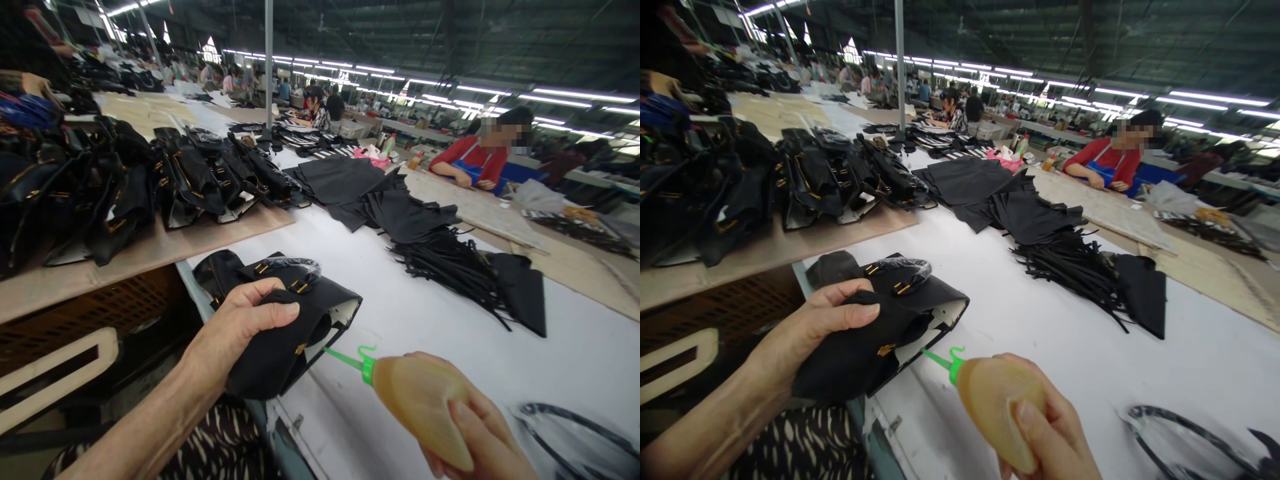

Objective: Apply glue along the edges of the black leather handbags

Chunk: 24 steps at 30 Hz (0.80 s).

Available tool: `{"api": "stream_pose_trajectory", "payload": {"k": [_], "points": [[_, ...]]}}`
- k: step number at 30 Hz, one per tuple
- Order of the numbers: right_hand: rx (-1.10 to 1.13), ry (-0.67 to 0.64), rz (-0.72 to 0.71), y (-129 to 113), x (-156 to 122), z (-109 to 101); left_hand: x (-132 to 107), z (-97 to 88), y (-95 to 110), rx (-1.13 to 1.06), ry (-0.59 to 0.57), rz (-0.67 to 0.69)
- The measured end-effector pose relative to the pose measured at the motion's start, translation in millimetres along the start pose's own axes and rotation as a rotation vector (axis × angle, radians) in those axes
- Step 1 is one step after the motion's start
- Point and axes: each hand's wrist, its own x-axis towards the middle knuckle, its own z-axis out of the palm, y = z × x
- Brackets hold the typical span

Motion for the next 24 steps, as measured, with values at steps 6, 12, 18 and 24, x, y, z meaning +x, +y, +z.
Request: {"api": "stream_pose_trajectory", "payload": {"k": [6, 12, 18, 24], "points": [[-0.100, 0.055, -0.088, -8, 11, -9, -1, 0.0, 0, -0.029, -0.008, -0.016], [-0.203, 0.080, -0.176, -11, 21, -17, 1, -2.2, -3, -0.011, 0.007, -0.024], [-0.292, 0.091, -0.247, -15, 33, -22, 2, -3.0, -4, -0.043, -0.060, -0.018], [-0.341, 0.114, -0.302, -17, 34, -22, 2, -0.7, -3, -0.039, -0.018, -0.035]]}}
